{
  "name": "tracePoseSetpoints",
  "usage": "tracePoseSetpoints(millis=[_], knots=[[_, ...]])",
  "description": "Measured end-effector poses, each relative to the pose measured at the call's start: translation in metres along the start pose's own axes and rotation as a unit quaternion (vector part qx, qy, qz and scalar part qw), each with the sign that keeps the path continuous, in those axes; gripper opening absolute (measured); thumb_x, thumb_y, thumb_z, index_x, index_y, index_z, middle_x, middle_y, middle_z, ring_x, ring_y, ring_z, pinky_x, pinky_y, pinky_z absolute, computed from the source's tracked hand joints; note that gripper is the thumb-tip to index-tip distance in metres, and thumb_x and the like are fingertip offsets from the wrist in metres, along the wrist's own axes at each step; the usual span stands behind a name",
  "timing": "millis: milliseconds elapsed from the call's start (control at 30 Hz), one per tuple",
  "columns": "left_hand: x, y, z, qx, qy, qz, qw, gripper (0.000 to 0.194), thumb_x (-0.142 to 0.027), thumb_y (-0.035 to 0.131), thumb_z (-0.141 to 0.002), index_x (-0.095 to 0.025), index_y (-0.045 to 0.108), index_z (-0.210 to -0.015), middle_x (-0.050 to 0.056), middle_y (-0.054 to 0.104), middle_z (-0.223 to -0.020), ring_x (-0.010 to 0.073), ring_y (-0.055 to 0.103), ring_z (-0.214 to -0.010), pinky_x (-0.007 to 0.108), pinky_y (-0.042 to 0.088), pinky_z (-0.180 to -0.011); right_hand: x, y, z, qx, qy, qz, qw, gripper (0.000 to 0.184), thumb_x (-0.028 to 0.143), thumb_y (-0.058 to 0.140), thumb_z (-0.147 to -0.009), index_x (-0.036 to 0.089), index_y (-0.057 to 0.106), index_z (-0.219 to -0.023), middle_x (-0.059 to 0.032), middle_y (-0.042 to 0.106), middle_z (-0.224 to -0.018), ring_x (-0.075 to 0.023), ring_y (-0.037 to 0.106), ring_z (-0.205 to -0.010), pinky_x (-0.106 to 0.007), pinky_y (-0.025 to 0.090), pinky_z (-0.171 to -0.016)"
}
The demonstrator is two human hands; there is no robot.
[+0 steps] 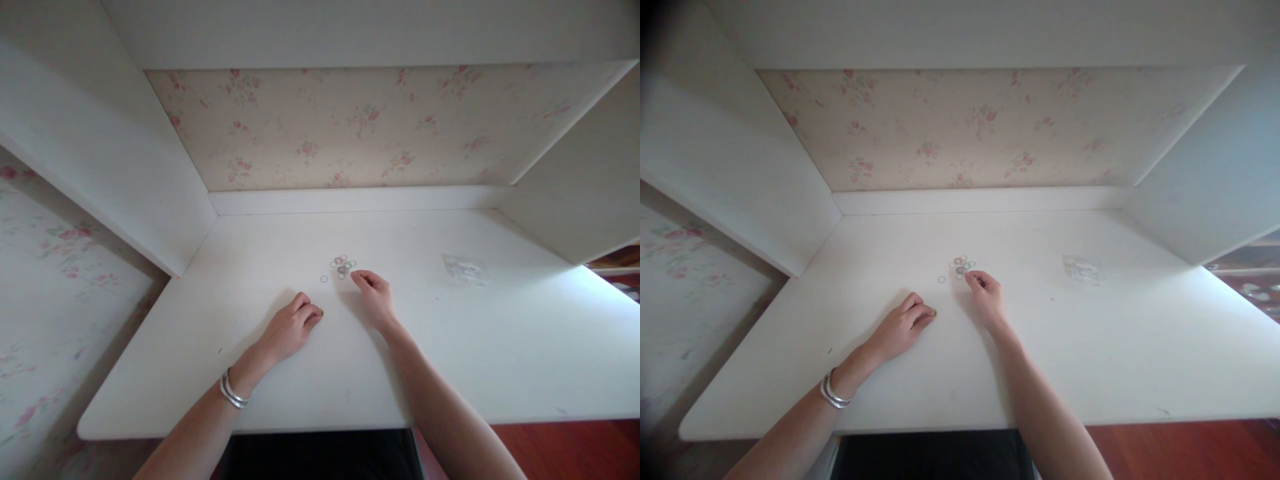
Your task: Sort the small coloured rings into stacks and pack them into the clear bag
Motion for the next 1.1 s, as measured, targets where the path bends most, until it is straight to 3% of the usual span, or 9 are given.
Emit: tracePoseSetpoints(millis=[133, 267, 400, 533, 767, 967, 1100], knots=[[0.0, 0.0, 0.0, 0.008, 0.011, -0.022, 1.0, 0.019, -0.03, 0.047, -0.09, -0.02, 0.061, -0.1, 0.003, 0.051, -0.096, 0.0121, 0.056, -0.078, 0.027, 0.048, -0.076, -0.003, -0.001, -0.002, -0.009, -0.002, 0.022, 1.0, 0.043, 0.054, 0.056, -0.074, 0.016, 0.07, -0.087, -0.0018, 0.06, -0.067, -0.0131, 0.047, -0.06, -0.025, 0.033, -0.057], [-0.001, 0.0, 0.0, 0.011, 0.021, -0.055, 0.998, 0.021, -0.03, 0.044, -0.092, -0.02, 0.062, -0.096, 0.003, 0.05, -0.094, 0.0118, 0.055, -0.077, 0.026, 0.048, -0.073, -0.006, 0.0, -0.001, 0.005, -0.056, 0.136, 0.989, 0.039, 0.05, 0.049, -0.08, 0.018, 0.07, -0.089, -0.0009, 0.058, -0.067, -0.0131, 0.048, -0.059, -0.026, 0.035, -0.059], [-0.003, -0.001, 0.0, 0.014, 0.02, -0.076, 0.997, 0.023, -0.029, 0.042, -0.093, -0.019, 0.062, -0.093, 0.003, 0.051, -0.093, 0.0112, 0.055, -0.074, 0.026, 0.047, -0.071, -0.005, 0.004, 0.004, 0.018, -0.158, 0.316, 0.935, 0.03, 0.038, 0.048, -0.083, 0.025, 0.068, -0.102, -0.004, 0.061, -0.09, -0.0171, 0.055, -0.083, -0.03, 0.035, -0.077], [-0.003, -0.001, 0.0, 0.013, 0.015, -0.095, 0.995, 0.024, -0.029, 0.04, -0.093, -0.019, 0.062, -0.092, 0.003, 0.051, -0.093, 0.0111, 0.055, -0.073, 0.025, 0.047, -0.07, -0.003, 0.007, 0.009, 0.047, -0.177, 0.413, 0.892, 0.029, 0.033, 0.048, -0.085, 0.03, 0.065, -0.109, -0.0048, 0.059, -0.099, -0.0202, 0.053, -0.095, -0.034, 0.031, -0.082], [-0.001, 0.001, 0.001, 0.015, -0.003, -0.13, 0.991, 0.023, -0.026, 0.039, -0.094, -0.019, 0.06, -0.092, 0.003, 0.052, -0.092, 0.012, 0.056, -0.073, 0.025, 0.047, -0.068, -0.002, 0.008, 0.012, 0.059, -0.202, 0.42, 0.883, 0.022, 0.028, 0.046, -0.088, 0.023, 0.068, -0.09, -0.0046, 0.059, -0.094, -0.0176, 0.053, -0.09, -0.03, 0.033, -0.079], [-0.003, 0.0, 0.002, 0.026, -0.014, -0.145, 0.989, 0.024, -0.024, 0.038, -0.094, -0.018, 0.061, -0.092, 0.004, 0.052, -0.093, 0.0127, 0.056, -0.073, 0.026, 0.046, -0.068, -0.004, 0.009, 0.014, 0.088, -0.222, 0.423, 0.874, 0.021, 0.024, 0.044, -0.089, 0.021, 0.065, -0.087, -0.005, 0.058, -0.09, -0.0168, 0.053, -0.086, -0.03, 0.034, -0.076], [-0.002, -0.004, 0.004, 0.028, -0.036, -0.162, 0.986, 0.024, -0.023, 0.037, -0.094, -0.018, 0.061, -0.093, 0.004, 0.052, -0.093, 0.0132, 0.057, -0.072, 0.027, 0.046, -0.067, -0.004, 0.01, 0.02, 0.119, -0.271, 0.364, 0.883, 0.019, 0.025, 0.046, -0.089, 0.021, 0.065, -0.087, -0.0042, 0.057, -0.088, -0.0155, 0.053, -0.083, -0.029, 0.035, -0.075]])
Point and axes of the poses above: each hand's wrist, its own z-axis away from the middle knuckle, its own y-axis out of the palm, x = y × z, the point moved 1 cm from there along -z, towards the middle knuckle
